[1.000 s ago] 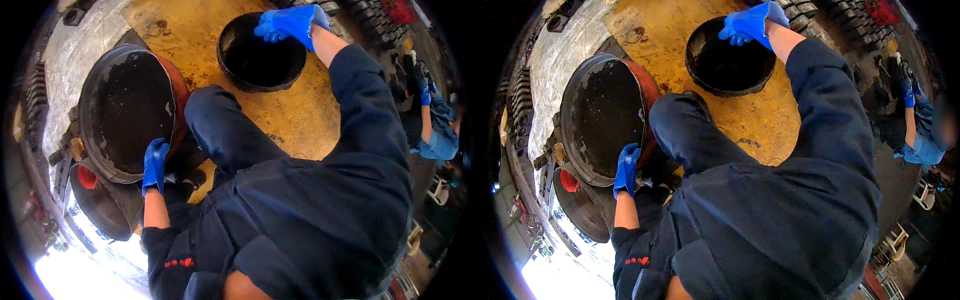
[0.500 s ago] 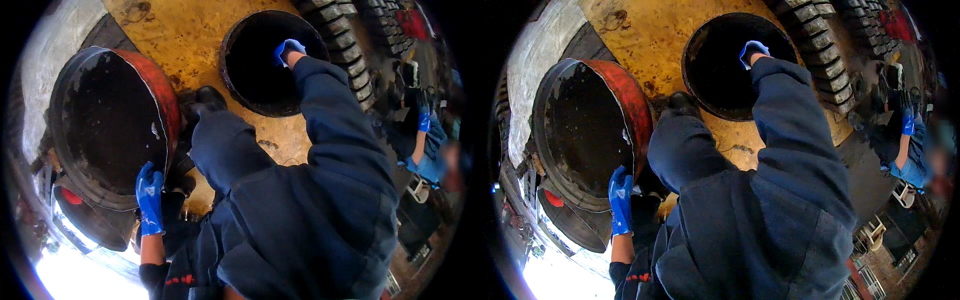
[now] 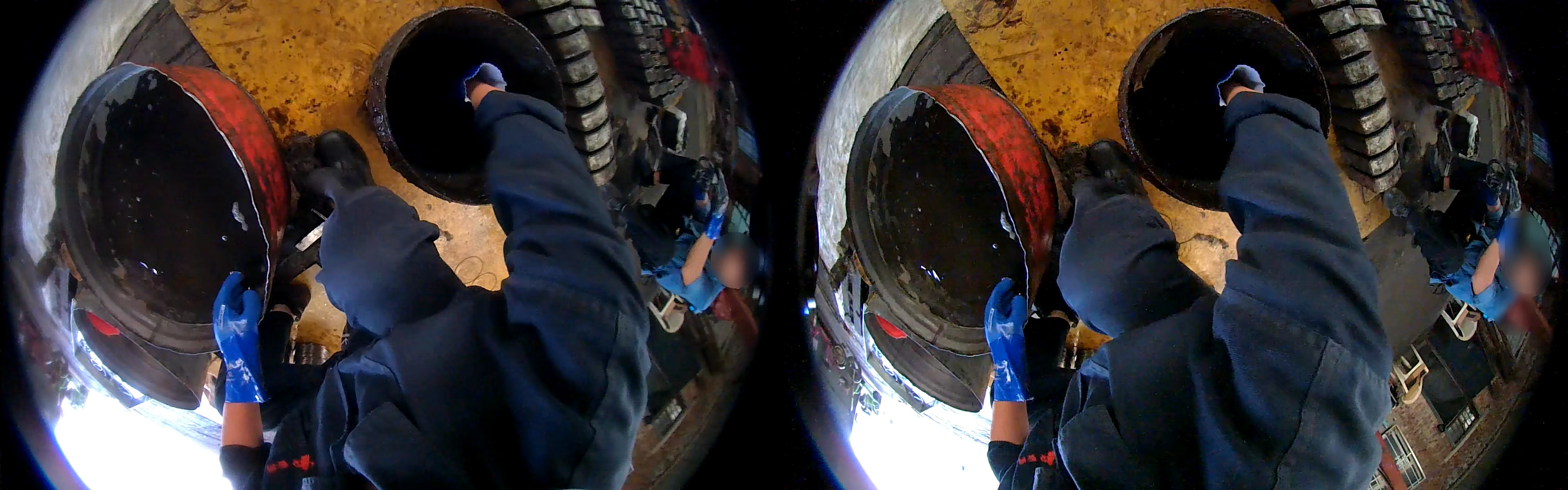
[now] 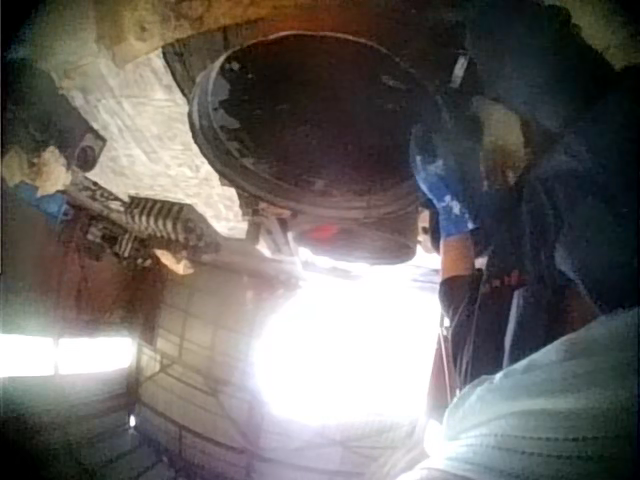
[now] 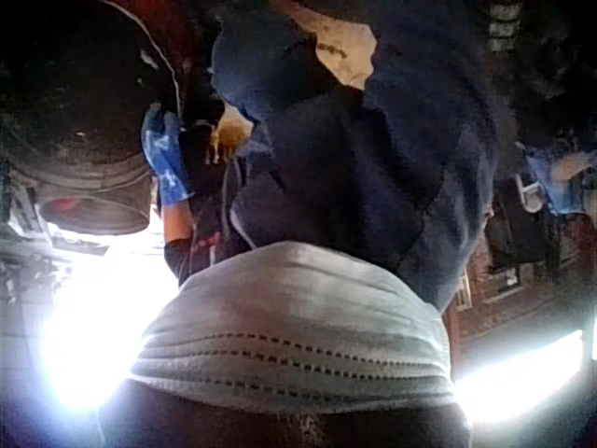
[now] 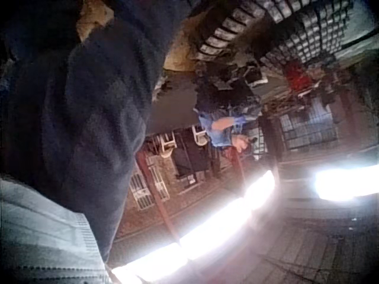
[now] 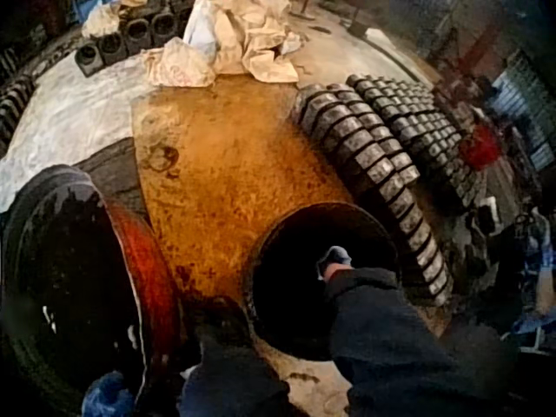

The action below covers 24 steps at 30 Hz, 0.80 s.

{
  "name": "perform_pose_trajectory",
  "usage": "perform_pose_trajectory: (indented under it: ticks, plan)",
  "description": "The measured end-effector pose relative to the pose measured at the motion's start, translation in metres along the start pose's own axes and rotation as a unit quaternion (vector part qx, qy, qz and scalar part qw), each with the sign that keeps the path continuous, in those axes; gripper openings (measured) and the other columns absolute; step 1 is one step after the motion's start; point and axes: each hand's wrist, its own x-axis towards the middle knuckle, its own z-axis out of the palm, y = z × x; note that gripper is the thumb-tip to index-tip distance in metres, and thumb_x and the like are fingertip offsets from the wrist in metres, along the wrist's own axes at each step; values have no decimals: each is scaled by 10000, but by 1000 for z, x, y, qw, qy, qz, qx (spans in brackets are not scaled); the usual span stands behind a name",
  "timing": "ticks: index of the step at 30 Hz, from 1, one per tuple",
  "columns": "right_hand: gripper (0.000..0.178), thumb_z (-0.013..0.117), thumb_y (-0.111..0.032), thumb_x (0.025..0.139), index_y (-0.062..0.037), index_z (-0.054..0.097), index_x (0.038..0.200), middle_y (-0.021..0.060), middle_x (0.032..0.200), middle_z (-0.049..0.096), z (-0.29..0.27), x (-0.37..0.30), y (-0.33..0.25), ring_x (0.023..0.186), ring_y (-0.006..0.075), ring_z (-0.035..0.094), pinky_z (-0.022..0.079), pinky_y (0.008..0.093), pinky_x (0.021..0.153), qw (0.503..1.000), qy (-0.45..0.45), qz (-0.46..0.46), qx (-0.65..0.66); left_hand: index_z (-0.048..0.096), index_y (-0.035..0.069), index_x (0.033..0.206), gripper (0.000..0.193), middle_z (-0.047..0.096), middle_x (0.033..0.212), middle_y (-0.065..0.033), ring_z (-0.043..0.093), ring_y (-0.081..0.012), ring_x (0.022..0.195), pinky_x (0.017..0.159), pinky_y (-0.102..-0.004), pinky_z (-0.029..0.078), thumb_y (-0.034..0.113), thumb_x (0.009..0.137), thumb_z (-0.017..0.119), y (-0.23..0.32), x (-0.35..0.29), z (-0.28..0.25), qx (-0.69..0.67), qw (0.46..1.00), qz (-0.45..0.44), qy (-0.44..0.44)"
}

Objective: The person cleans dark metal rings by dipping them into a barrel of liquid and scrubbing them with a brush, then moves the rings between different barrels and places some on the floor.

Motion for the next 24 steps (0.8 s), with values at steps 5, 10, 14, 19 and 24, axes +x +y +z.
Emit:
perform_pose_trajectory:
  ticks: [5,10,14,19,24]
  plan:
    - [568,374,-495,1049,-189,509,1508,66,1575,465,6,2,-3,1440,309,422,343,441,1151,1000,0,1,0,595,-30,1361,439,671,1301,-175,665,-259,1170,1029,-347,511,128,957,663,-11,3,-5,10,1000,2,4]
    - [579,311,-502,1076,-193,481,1535,55,1616,428,40,13,-66,1487,305,381,312,434,1183,999,-21,-42,6,608,-15,1352,443,672,1304,-184,668,-271,1167,1026,-357,515,150,947,676,-13,-8,-20,43,998,-27,41]
    - [595,283,-516,1088,-190,460,1553,50,1642,396,54,79,166,1515,303,351,284,416,1210,992,126,7,-32,616,-15,1343,442,672,1302,-197,669,-282,1168,1028,-368,515,162,943,672,-15,28,35,-15,996,68,-53]
    - [532,382,-495,1061,-188,561,1457,95,1572,472,0,-33,-21,1419,325,458,354,418,1166,984,49,-170,-19,624,-14,1334,432,681,1279,-206,672,-288,1165,1027,-369,514,157,939,660,-18,-8,-19,70,997,-13,34]
    - [345,641,-404,961,-181,761,1195,95,1335,684,-133,-220,49,1196,330,641,507,445,1008,955,122,-267,24,579,-26,1371,483,670,1272,-191,653,-249,1128,977,-350,520,143,928,667,-26,0,-13,70,996,48,15]
